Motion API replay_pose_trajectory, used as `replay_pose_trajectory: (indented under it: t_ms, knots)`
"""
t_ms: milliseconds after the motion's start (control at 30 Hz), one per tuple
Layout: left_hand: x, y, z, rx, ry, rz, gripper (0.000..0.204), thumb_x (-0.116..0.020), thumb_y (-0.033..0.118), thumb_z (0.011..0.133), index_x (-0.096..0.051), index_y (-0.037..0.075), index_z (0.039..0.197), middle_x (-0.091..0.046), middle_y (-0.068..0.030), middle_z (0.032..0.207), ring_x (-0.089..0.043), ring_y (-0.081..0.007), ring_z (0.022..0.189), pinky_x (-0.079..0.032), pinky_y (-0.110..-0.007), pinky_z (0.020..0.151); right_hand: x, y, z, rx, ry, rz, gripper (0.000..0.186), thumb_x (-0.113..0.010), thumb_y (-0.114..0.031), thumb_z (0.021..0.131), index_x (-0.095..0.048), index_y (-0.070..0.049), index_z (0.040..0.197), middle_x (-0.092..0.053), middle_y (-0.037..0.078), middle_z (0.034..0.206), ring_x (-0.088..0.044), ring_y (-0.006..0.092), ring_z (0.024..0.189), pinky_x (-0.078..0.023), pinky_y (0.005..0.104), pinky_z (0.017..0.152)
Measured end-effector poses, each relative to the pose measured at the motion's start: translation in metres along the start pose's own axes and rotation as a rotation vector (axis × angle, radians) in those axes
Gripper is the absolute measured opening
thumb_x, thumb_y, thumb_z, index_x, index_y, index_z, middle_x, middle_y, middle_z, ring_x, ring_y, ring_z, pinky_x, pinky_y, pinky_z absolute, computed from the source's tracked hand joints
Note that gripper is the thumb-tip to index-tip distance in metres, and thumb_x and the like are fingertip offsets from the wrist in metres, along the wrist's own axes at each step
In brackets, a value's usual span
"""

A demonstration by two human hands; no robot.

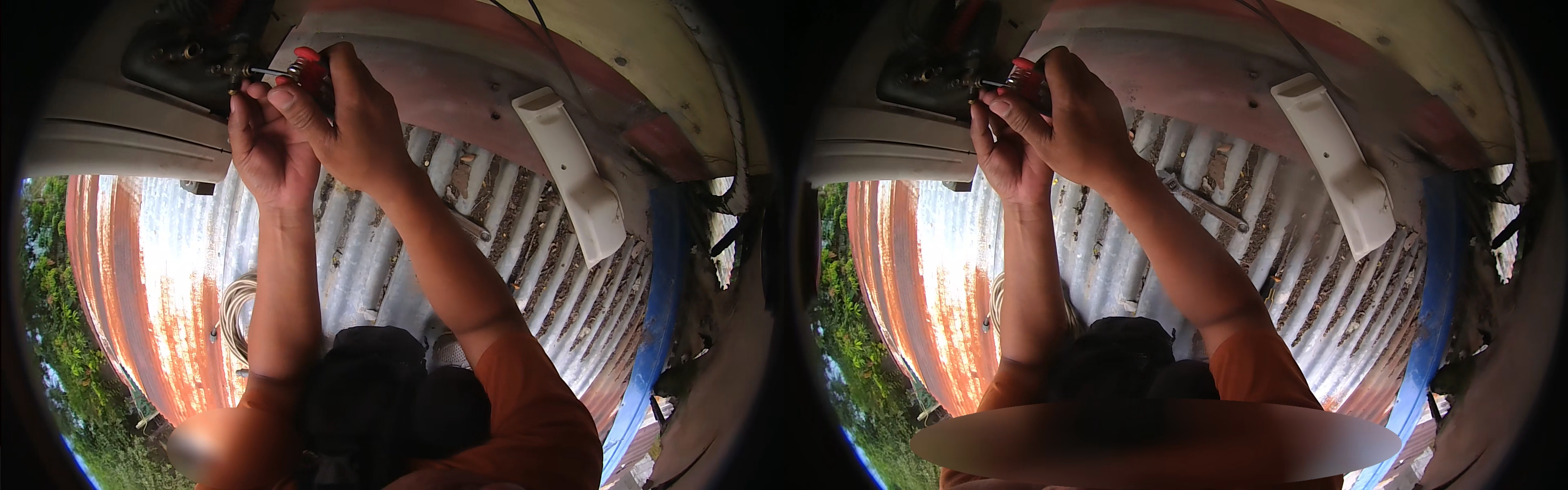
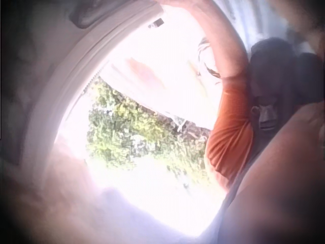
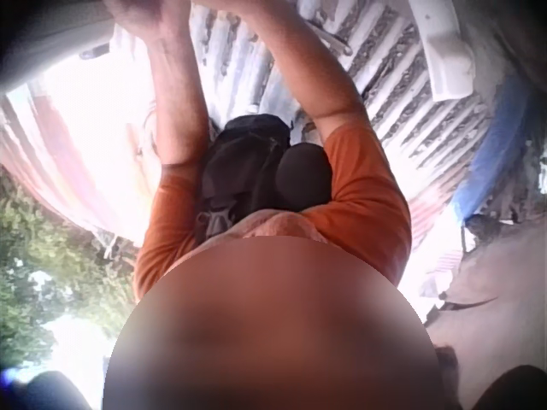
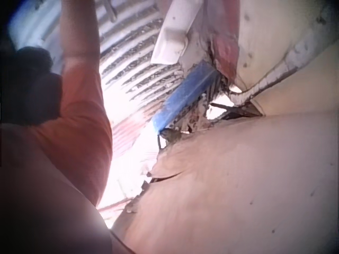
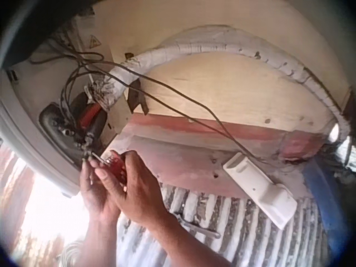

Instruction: The person removes the front cover of an outdoor air conditioner unit, then uses a wrench and a screwdriver to adjust fittings on the refrigerant lines. After finishing the adjustments, the person picks up a coiled hose and walks across the corrugated metal roof.

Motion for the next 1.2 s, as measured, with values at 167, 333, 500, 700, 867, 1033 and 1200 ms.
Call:
replay_pose_trajectory:
  t_ms: [167, 333, 500, 700, 867, 1033, 1200]
  knots:
    - [-0.0021, -0.0028, -0.0005, 0.023, -0.027, -0.056, 0.025, -0.062, 0.024, 0.114, -0.075, 0.006, 0.126, -0.081, -0.0062, 0.121, -0.072, -0.0235, 0.12, -0.051, -0.046, 0.117, 0.0002, 0.0001, -0.0005, -0.032, -0.015, 0.007, 0.059, -0.073, -0.058, 0.103, -0.059, -0.002, 0.114, -0.074, 0.015, 0.096, -0.075, 0.0308, 0.082, -0.058, 0.0407, 0.072]
    - [-0.0002, -0.0025, -0.0013, 0.009, -0.01, -0.039, 0.025, -0.065, 0.024, 0.113, -0.077, 0.007, 0.125, -0.081, -0.0053, 0.121, -0.072, -0.0216, 0.12, -0.052, -0.044, 0.116, 0.001, -0.0015, -0.0004, -0.058, -0.024, 0.017, 0.059, -0.073, -0.059, 0.103, -0.059, -0.003, 0.113, -0.072, 0.015, 0.096, -0.074, 0.0313, 0.084, -0.058, 0.041, 0.074]
    - [0.0001, -0.0026, -0.0016, 0.019, 0.015, -0.055, 0.024, -0.065, 0.024, 0.113, -0.078, 0.007, 0.123, -0.082, -0.005, 0.12, -0.072, -0.0206, 0.12, -0.052, -0.044, 0.116, 0.0005, -0.0011, -0.0002, -0.104, -0.058, 0.0, 0.058, -0.07, -0.061, 0.105, -0.058, -0.005, 0.115, -0.071, 0.012, 0.096, -0.072, 0.0304, 0.084, -0.057, 0.0409, 0.074]
    - [0.0017, -0.0017, -0.0014, -0.016, 0.03, -0.024, 0.021, -0.064, 0.021, 0.113, -0.077, 0.008, 0.123, -0.082, -0.0061, 0.117, -0.073, -0.0199, 0.117, -0.053, -0.044, 0.115, 0.0011, -0.0023, 0.0001, -0.109, -0.052, 0.035, 0.058, -0.07, -0.061, 0.105, -0.058, -0.005, 0.116, -0.072, 0.013, 0.097, -0.073, 0.0298, 0.084, -0.057, 0.0407, 0.074]
    - [0.0024, -0.0006, -0.0009, -0.02, 0.037, -0.026, 0.021, -0.064, 0.021, 0.113, -0.077, 0.008, 0.122, -0.082, -0.0063, 0.116, -0.074, -0.0196, 0.116, -0.053, -0.043, 0.115, 0.0017, -0.0033, -0.0001, -0.105, -0.05, 0.028, 0.058, -0.07, -0.061, 0.105, -0.058, -0.005, 0.115, -0.072, 0.013, 0.096, -0.073, 0.0298, 0.083, -0.057, 0.0406, 0.074]
    - [0.0022, -0.0017, -0.0008, -0.006, 0.036, -0.052, 0.02, -0.065, 0.021, 0.112, -0.077, 0.008, 0.122, -0.082, -0.0062, 0.116, -0.074, -0.0186, 0.116, -0.053, -0.043, 0.114, 0.0016, -0.0028, -0.0001, -0.093, -0.048, 0.023, 0.058, -0.069, -0.061, 0.105, -0.058, -0.005, 0.115, -0.072, 0.013, 0.095, -0.072, 0.0301, 0.082, -0.057, 0.0409, 0.073]
    - [0.0032, -0.0015, -0.0012, -0.022, 0.055, -0.038, 0.019, -0.066, 0.021, 0.112, -0.078, 0.008, 0.121, -0.082, -0.0059, 0.116, -0.074, -0.018, 0.116, -0.054, -0.042, 0.114, 0.0015, -0.0022, -0.0008, -0.082, -0.04, 0.027, 0.057, -0.07, -0.06, 0.105, -0.058, -0.005, 0.115, -0.072, 0.012, 0.095, -0.072, 0.0298, 0.082, -0.057, 0.0408, 0.073]
Point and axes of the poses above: each hand's wrist, its own z-axis towards the middle knuckle, its own x-axis out of the back of the hand, y = z × x, the point moved 6 cm from there along z, towards the middle knuckle
